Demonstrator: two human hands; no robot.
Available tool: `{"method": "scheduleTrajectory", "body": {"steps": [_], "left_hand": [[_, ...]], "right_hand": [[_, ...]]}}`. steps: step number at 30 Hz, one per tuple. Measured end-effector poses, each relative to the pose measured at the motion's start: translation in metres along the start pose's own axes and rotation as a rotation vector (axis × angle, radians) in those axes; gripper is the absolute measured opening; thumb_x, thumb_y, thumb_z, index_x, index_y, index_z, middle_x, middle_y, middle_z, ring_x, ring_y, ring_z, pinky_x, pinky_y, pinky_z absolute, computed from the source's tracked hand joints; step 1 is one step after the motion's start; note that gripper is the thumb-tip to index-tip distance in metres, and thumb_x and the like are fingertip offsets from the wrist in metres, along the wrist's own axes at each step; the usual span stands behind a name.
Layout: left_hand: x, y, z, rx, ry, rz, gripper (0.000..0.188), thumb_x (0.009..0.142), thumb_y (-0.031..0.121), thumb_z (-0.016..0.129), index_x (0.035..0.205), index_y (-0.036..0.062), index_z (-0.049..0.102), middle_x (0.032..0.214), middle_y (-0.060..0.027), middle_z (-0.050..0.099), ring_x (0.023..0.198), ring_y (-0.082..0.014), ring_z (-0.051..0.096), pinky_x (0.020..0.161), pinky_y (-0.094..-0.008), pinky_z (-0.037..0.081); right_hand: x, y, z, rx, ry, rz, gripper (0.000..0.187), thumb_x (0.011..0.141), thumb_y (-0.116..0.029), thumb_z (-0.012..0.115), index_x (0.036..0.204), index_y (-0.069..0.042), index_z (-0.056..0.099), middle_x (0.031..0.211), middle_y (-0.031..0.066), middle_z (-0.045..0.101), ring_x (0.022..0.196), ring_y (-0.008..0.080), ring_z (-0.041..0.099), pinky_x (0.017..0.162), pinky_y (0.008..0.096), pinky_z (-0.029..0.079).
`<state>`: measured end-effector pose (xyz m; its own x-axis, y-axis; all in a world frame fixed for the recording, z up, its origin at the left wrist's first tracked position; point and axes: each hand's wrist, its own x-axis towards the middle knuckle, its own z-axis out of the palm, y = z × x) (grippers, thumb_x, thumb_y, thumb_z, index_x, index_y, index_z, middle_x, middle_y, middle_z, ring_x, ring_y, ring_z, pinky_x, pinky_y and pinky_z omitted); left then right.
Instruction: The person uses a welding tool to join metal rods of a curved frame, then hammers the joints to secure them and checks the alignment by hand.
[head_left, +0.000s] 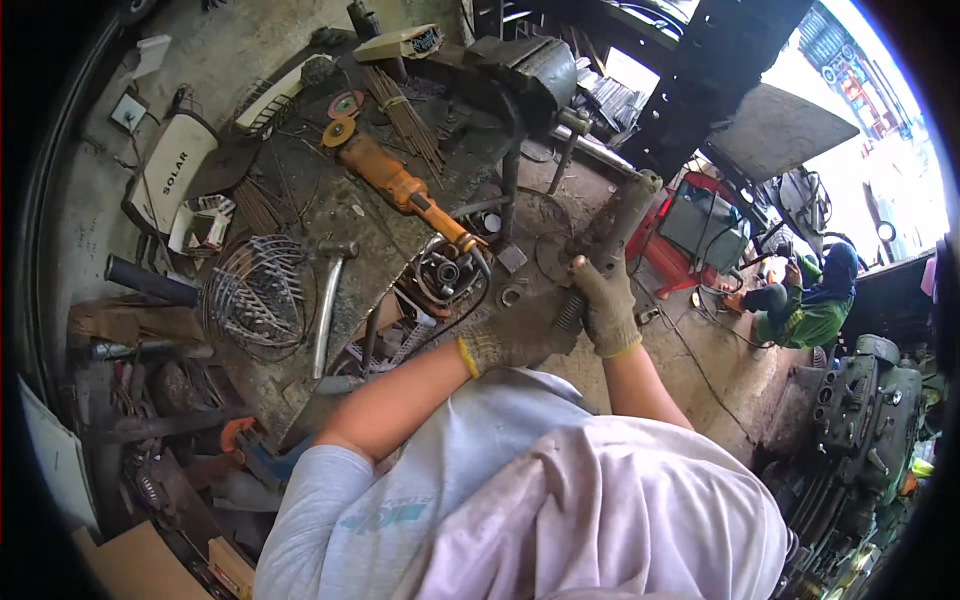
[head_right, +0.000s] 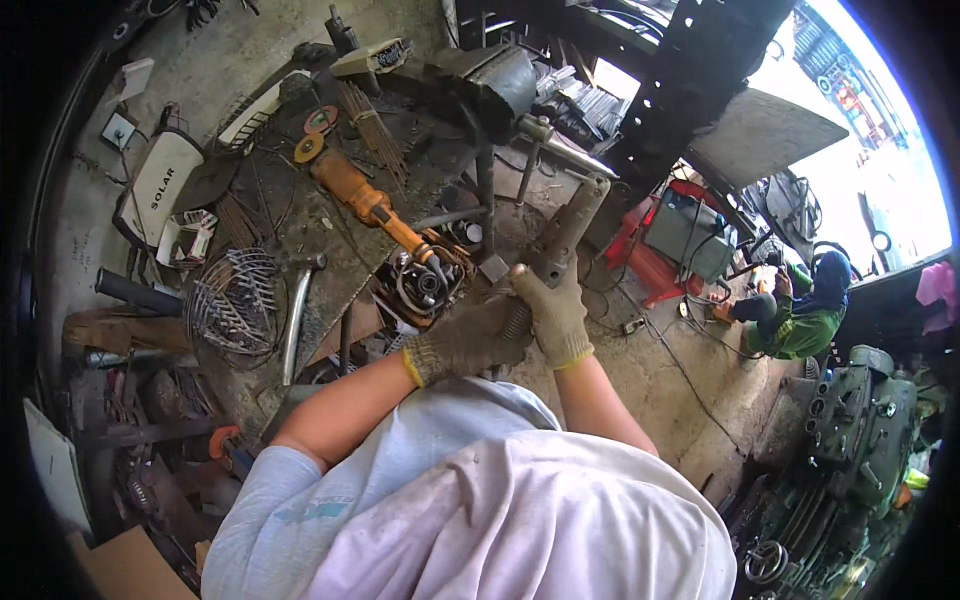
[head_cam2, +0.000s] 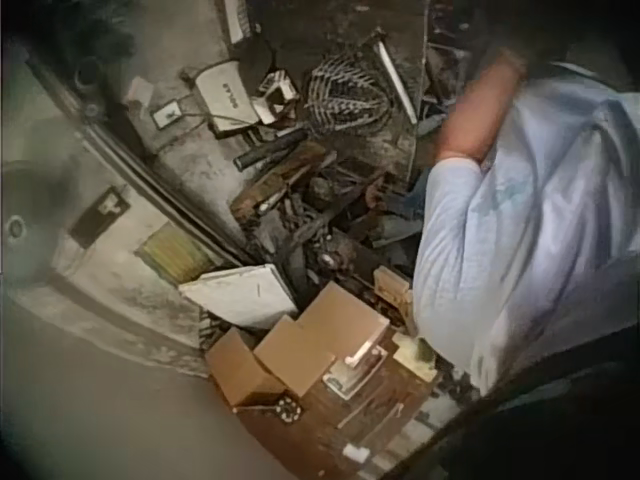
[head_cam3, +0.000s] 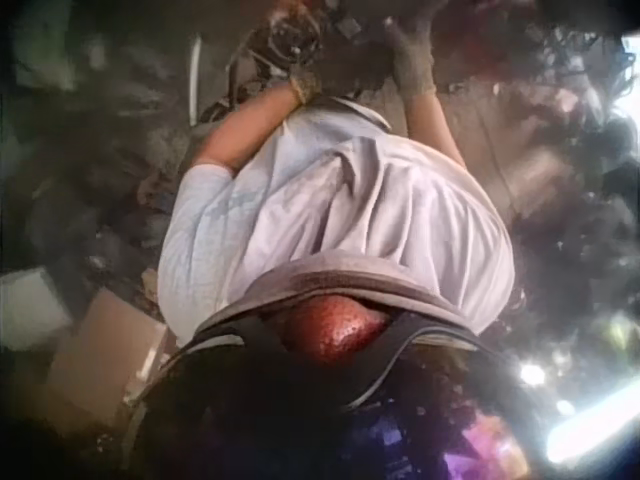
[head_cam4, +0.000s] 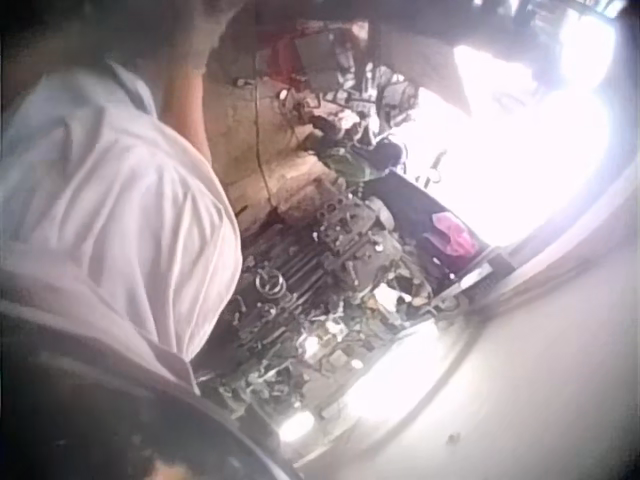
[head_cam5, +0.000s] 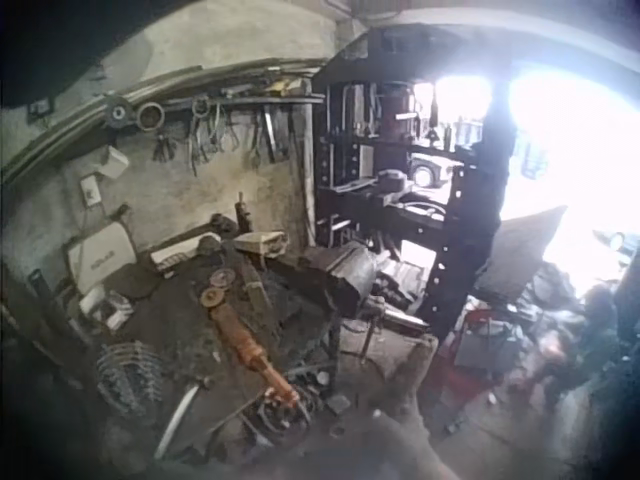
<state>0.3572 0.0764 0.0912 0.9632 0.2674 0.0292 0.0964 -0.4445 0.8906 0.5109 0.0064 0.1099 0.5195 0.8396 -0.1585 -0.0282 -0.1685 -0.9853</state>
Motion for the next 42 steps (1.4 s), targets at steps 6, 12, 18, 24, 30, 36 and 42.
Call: {"method": "scheduleTrajectory", "body": {"steps": [6,12,18,24,30,36,42], "left_hand": [[-0.022,0.033,-0.015,0.142,-0.031,-0.243,0.054,0.086,0.04,0.067,0.124,0.0038,0.054,0.114,-0.0245,0.065,0.108,-0.0409,0.065,0.09,-0.0476,0.053],[-0.078,0.037,-0.025,0.185,0.025,-0.214,0.047,0.09,0.039,0.071,0.122,0.0044,0.064,0.101,-0.0235,0.069,0.098,-0.0385,0.069,0.084,-0.0422,0.055],[-0.101,0.086,-0.044,-0.412,0.283,0.104,0.034,0.096,0.025,0.068,0.122,0.0028,0.065,0.1,-0.0173,0.071,0.088,-0.0319,0.07,0.079,-0.0392,0.057],[-0.04,0.114,-0.065,-0.427,0.321,0.303,0.032,0.095,0.022,0.069,0.12,0.003,0.066,0.101,-0.0156,0.071,0.089,-0.029,0.071,0.079,-0.0375,0.057],[0.017,0.123,-0.075,-0.401,0.34,0.319,0.029,0.093,0.02,0.07,0.118,0.0033,0.067,0.101,-0.0139,0.072,0.089,-0.0262,0.071,0.079,-0.0358,0.057],[0.057,0.132,-0.089,-0.342,0.386,0.35,0.027,0.092,0.017,0.071,0.115,0.0035,0.068,0.102,-0.0121,0.072,0.09,-0.0234,0.071,0.08,-0.0341,0.058],[0.086,0.134,-0.112,-0.206,0.482,0.387,0.025,0.091,0.014,0.072,0.113,0.0038,0.069,0.102,-0.0104,0.073,0.091,-0.0205,0.072,0.08,-0.0324,0.058]], "right_hand": [[0.007,0.039,0.01,-0.082,0.026,-0.11,0.096,0.072,-0.041,0.081,0.151,-0.007,0.038,0.123,0.0138,0.066,0.114,0.0259,0.063,0.102,0.0381,0.046],[0.036,0.048,-0.022,-0.577,0.13,0.036,0.106,0.066,-0.044,0.082,0.154,-0.008,0.036,0.129,0.02,0.065,0.124,0.0342,0.061,0.105,0.0399,0.045],[0.121,0.089,-0.071,-0.928,0.037,0.123,0.09,0.073,-0.039,0.079,0.147,-0.004,0.043,0.116,0.0166,0.067,0.107,0.0286,0.066,0.096,0.0382,0.05],[0.2,0.099,-0.107,-0.621,-0.153,0.416,0.101,0.073,-0.059,0.077,0.149,-0.002,0.043,0.131,0.0256,0.064,0.123,0.0394,0.062,0.105,0.042,0.047],[0.235,0.169,-0.138,-0.942,-0.065,0.368,0.1,0.073,-0.061,0.074,0.15,-0.004,0.043,0.133,0.0259,0.062,0.124,0.0383,0.061,0.106,0.0425,0.046],[0.23,0.197,-0.156,-0.851,-0.017,0.387,0.088,0.071,-0.04,0.081,0.144,-0.005,0.047,0.123,0.019,0.067,0.113,0.0305,0.066,0.099,0.0405,0.049],[0.222,0.221,-0.152,-0.762,-0.092,0.338,0.098,0.07,-0.041,0.08,0.15,-0.002,0.039,0.133,0.0251,0.063,0.123,0.039,0.062,0.101,0.0426,0.048]]}}
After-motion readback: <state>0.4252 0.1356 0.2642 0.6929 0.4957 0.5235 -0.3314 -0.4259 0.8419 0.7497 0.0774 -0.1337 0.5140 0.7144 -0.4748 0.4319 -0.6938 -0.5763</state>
